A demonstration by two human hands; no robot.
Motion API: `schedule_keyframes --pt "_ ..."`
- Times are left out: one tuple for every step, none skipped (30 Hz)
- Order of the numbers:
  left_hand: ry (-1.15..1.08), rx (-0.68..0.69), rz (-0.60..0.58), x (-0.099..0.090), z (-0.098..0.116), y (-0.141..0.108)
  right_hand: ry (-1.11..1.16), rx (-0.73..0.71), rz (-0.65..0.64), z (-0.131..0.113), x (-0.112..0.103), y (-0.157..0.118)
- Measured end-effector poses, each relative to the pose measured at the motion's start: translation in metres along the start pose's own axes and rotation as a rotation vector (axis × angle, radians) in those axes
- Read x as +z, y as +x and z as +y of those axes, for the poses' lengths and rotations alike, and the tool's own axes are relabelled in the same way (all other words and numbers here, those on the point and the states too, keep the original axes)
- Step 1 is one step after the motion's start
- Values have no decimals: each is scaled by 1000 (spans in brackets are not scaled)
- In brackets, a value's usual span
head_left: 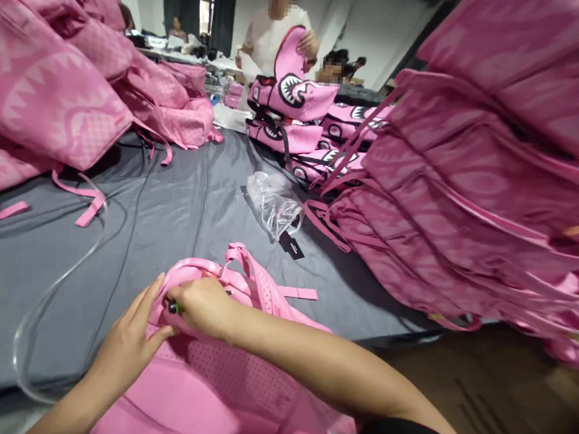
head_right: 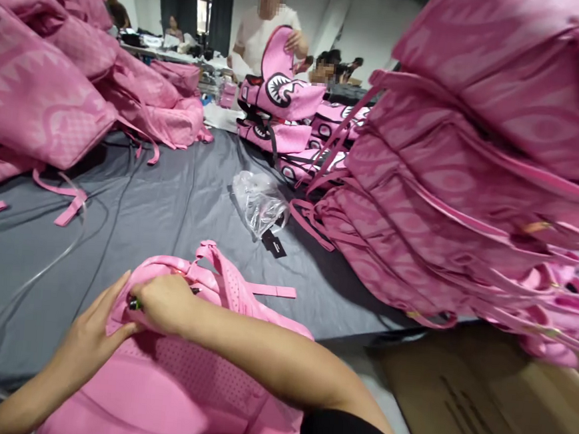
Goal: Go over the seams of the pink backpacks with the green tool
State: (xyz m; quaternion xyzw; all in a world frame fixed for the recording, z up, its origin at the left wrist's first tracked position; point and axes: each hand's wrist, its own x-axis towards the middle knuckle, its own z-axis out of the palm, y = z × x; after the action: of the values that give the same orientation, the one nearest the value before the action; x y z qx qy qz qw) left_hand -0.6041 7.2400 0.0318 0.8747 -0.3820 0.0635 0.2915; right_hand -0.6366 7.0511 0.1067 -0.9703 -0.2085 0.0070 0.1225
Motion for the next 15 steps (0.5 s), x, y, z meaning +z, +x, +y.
schedule_keyframes --pt "1 7 -3 0 -2 1 -56 -12 -43 1 -3 -3" --pt "0 14 -3 -1 -3 1 -112 -9 -98 4 -7 -9" --pt "0 16 -4 -1 -3 2 -158 9 -155 7 -10 -17" --pt "1 8 -2 -2 -3 2 -192 42 -204 12 -14 -27" --pt "4 -4 -1 -2 -2 3 -209 84 -236 18 -17 -37" --pt "6 -16 2 -2 0 3 -213 121 -247 23 -19 -47" --pt "6 -23 2 -3 1 3 -211 142 -239 28 -21 -54" --pt "4 -24 0 -4 4 3 -206 156 -217 32 -21 -60" --pt "0 -15 -5 -4 6 3 -194 164 -191 34 -20 -62" --pt "-2 0 -8 -5 8 2 -170 162 -164 35 -18 -61" --pt "-3 15 -11 -6 10 1 -138 151 -138 34 -15 -58" --pt "1 24 -11 -6 12 1 -103 138 -113 31 -11 -52" --pt "9 29 -9 -6 14 0 -69 126 -83 28 -7 -45" --pt "18 28 -5 -6 15 0 -39 112 -50 23 -3 -37" --pt "26 25 -5 -6 16 0 -17 92 -19 19 1 -29"
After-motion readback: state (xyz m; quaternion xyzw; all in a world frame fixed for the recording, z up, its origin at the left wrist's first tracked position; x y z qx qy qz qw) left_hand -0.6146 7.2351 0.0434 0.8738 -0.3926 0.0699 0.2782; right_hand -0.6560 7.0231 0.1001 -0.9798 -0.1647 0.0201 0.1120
